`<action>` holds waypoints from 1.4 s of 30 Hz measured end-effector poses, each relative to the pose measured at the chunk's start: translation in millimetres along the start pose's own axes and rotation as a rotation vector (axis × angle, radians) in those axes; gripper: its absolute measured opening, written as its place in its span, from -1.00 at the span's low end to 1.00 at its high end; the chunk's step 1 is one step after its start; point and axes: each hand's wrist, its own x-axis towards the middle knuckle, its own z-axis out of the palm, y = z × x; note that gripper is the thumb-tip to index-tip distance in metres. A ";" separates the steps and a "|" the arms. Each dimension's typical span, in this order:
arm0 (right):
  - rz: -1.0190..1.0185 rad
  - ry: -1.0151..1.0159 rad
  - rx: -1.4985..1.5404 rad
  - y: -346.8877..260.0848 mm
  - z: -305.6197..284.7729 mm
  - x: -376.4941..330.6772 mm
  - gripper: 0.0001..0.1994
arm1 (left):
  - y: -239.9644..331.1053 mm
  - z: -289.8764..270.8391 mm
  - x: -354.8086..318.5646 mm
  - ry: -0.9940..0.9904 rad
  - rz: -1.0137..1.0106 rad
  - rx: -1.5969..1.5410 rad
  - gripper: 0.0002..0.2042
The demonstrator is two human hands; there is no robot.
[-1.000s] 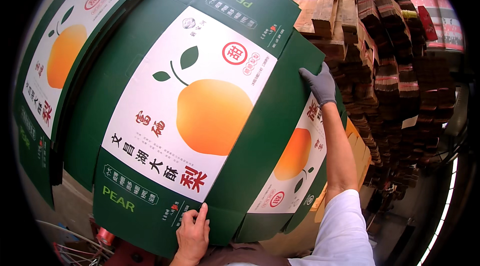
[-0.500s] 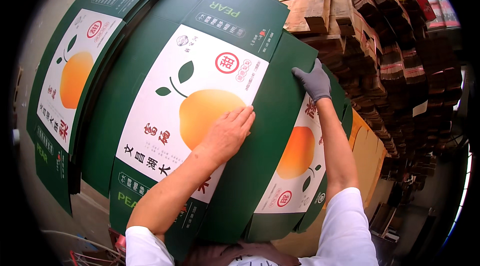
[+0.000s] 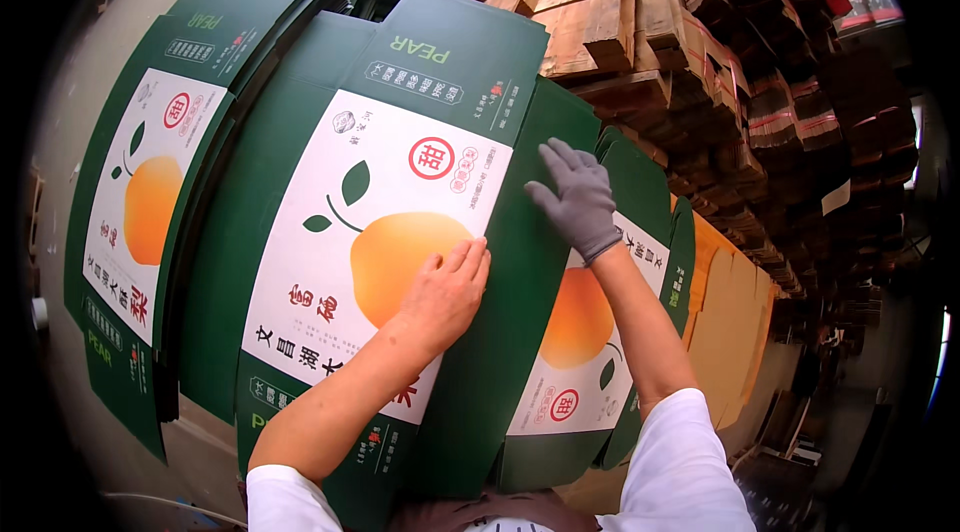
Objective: The person repeatedly picks up flat green cardboard boxes printed with a pear graphic and stacks them on a pile. The person also handles plain brown cardboard sheets, placing them on the stack. The task is performed by hand in a warehouse setting.
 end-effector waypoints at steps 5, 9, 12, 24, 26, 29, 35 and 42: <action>-0.086 -0.039 0.061 -26.8 20.4 -6.8 -0.40 | 0.3 3.5 -2.8 0.034 0.035 -0.020 -0.58; -0.085 -0.088 0.050 -33.3 18.5 -0.7 -0.40 | 1.2 3.3 -6.1 0.062 0.028 -0.011 -0.59; -0.095 -0.153 0.005 -41.7 20.0 5.6 -0.41 | 0.4 7.7 -7.8 0.054 -0.038 -0.087 -0.60; -0.104 -0.424 0.032 -164.3 15.5 -76.2 -0.23 | -62.3 0.1 -139.6 0.304 -0.540 -0.142 -0.61; -0.134 -0.367 0.025 -154.4 16.7 -67.4 -0.24 | -59.8 0.8 -138.0 0.270 -0.508 -0.087 -0.59; -0.184 -0.345 0.026 -143.8 28.3 -40.3 -0.26 | -58.8 1.4 -143.6 0.231 -0.519 -0.057 -0.56; -0.064 -0.195 -0.022 -83.4 63.4 44.7 -0.26 | -57.8 4.2 -144.8 0.164 -0.535 -0.077 -0.56; 0.100 -0.044 -0.122 -29.8 84.2 111.4 -0.30 | -60.2 6.7 -139.2 0.202 -0.539 -0.092 -0.57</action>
